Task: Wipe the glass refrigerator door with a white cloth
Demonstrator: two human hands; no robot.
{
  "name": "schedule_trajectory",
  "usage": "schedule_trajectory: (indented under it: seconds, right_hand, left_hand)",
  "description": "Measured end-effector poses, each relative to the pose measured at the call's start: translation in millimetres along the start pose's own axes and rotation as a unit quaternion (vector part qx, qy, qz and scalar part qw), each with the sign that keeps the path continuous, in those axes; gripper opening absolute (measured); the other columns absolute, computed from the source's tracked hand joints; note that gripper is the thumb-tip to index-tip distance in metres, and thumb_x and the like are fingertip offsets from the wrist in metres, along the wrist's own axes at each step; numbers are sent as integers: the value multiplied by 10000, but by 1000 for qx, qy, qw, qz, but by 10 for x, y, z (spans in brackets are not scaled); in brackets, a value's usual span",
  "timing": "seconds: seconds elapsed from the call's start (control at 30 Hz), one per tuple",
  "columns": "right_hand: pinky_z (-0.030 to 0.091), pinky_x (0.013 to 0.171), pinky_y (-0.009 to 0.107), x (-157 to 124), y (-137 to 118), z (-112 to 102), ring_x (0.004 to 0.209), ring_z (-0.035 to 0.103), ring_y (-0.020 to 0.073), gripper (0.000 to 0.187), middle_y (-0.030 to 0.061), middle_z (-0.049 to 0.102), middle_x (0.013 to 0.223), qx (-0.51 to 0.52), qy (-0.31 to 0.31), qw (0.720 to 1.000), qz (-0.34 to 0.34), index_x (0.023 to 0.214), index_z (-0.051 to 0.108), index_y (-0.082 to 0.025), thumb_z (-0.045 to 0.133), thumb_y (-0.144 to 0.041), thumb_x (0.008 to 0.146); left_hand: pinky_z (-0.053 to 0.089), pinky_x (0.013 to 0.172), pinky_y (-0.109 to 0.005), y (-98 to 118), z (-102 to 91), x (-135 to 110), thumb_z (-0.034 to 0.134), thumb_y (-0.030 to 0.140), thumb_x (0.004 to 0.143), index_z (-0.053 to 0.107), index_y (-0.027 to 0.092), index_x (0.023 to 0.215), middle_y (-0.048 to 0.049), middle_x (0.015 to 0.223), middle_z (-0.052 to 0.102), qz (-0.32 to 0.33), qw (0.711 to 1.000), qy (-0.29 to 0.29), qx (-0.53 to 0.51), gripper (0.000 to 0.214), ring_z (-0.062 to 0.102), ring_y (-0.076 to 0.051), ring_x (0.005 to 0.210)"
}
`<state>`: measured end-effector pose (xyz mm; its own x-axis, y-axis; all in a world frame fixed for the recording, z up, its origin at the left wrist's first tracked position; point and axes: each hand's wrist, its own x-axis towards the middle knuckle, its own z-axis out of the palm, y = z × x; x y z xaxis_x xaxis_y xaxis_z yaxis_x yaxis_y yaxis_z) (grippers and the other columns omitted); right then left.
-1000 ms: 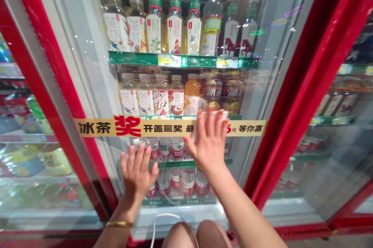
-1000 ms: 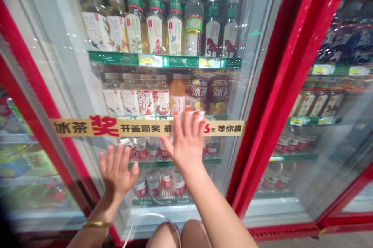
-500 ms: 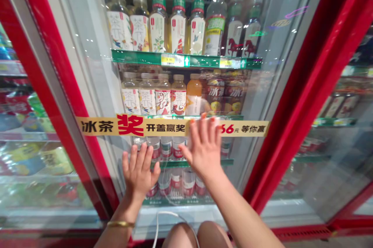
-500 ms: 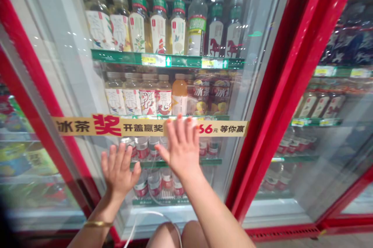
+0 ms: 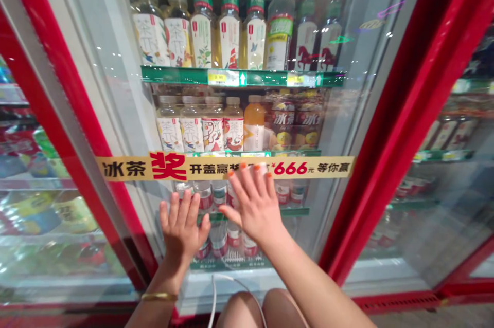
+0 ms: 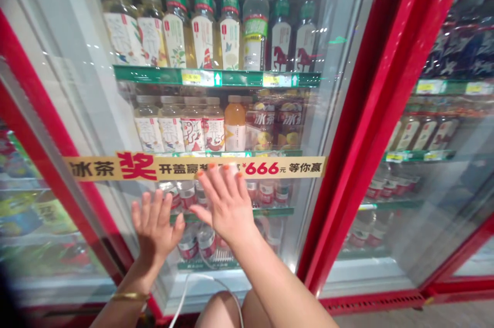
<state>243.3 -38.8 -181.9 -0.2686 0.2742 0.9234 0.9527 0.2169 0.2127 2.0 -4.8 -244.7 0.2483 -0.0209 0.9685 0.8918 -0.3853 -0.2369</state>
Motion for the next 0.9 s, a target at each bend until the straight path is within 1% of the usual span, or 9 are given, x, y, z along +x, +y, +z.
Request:
schedule_trajectory:
  seconds: [0.07, 0.13, 0.3, 0.4, 0.53, 0.63, 0.73, 0.8, 0.9]
  right_hand:
    - [181, 1441, 603, -309, 4, 17, 1779, -48, 325, 951, 28, 105, 1906, -8, -11, 999, -45, 1821, 133, -274, 534, -694, 1068]
    - [180, 1417, 686, -432, 313, -52, 1772, -63, 364, 937, 67, 4, 1908, -24, -3, 999, 24, 1822, 74, -250, 534, -615, 1092]
    - [154, 1331, 859, 273, 801, -205, 1752, -130, 426, 901, 165, -127, 1883, -50, 75, 975, 202, 1807, -51, -168, 393, -578, 1139]
    - [57, 1426, 688, 405, 332, -123, 1760, -151, 348, 948, 99, -32, 1897, -36, 45, 997, 56, 1817, 108, -184, 503, -653, 1094]
    - [-53, 1456, 494, -164, 28, -62, 1779, -56, 283, 906, -25, 179, 1889, -21, -26, 983, -181, 1770, 358, -289, 565, -767, 1028]
    - [-38, 1451, 551, -171, 477, -174, 1780, -39, 285, 900, 17, 128, 1899, -45, -13, 992, -118, 1807, 217, -281, 523, -699, 1071]
    - [40, 1380, 787, 467, 805, -283, 1762, -82, 418, 952, 140, -86, 1893, -62, 38, 996, 53, 1811, -25, -197, 429, -652, 1109]
    - [85, 1343, 848, 853, 677, -277, 1752, -72, 468, 971, 153, -85, 1896, -47, 24, 994, 90, 1810, -42, -207, 433, -673, 1103]
    - [194, 1396, 737, 857, 141, -162, 1769, 76, 401, 912, 57, 95, 1907, 31, -108, 992, -56, 1818, 98, -309, 488, -692, 1087]
  left_hand:
    - [129, 1464, -494, -2, 0, -11, 664, 297, 1015, 337, 181, 1763, -125, 1819, 336, 0, 1000, -2, 1, 825, 211, -261, 1755]
    - [133, 1462, -503, 9, 2, -19, 656, 304, 1021, 330, 198, 1766, -114, 1822, 334, -7, 1000, -6, -4, 820, 209, -259, 1756]
    - [113, 1461, -511, 32, 2, -10, 631, 297, 1035, 318, 202, 1769, -107, 1835, 315, -17, 1000, -5, -13, 804, 190, -257, 1761]
    - [115, 1462, -506, 38, -4, 14, 626, 288, 1036, 312, 195, 1770, -94, 1842, 296, -12, 1000, -8, -10, 804, 186, -256, 1763]
    - [97, 1466, -491, 42, -30, -5, 613, 295, 1047, 289, 219, 1779, -73, 1850, 278, -22, 999, -20, -12, 805, 161, -239, 1767]
    - [80, 1469, -516, 7, -70, -155, 631, 327, 1047, 270, 276, 1787, -54, 1860, 260, -40, 998, -48, -23, 825, 133, -242, 1773]
    - [71, 1461, -594, -63, -104, -425, 632, 281, 1033, 219, 255, 1799, -106, 1870, 220, -89, 995, -40, -8, 870, 100, -283, 1779]
    - [96, 1447, -648, -106, -110, -604, 598, 243, 1033, 174, 202, 1804, -167, 1868, 195, -126, 991, -33, 8, 881, 90, -317, 1779]
    - [148, 1435, -672, -134, -87, -768, 547, 249, 1049, 179, 183, 1802, -199, 1856, 236, -142, 989, -27, 17, 841, 125, -333, 1774]
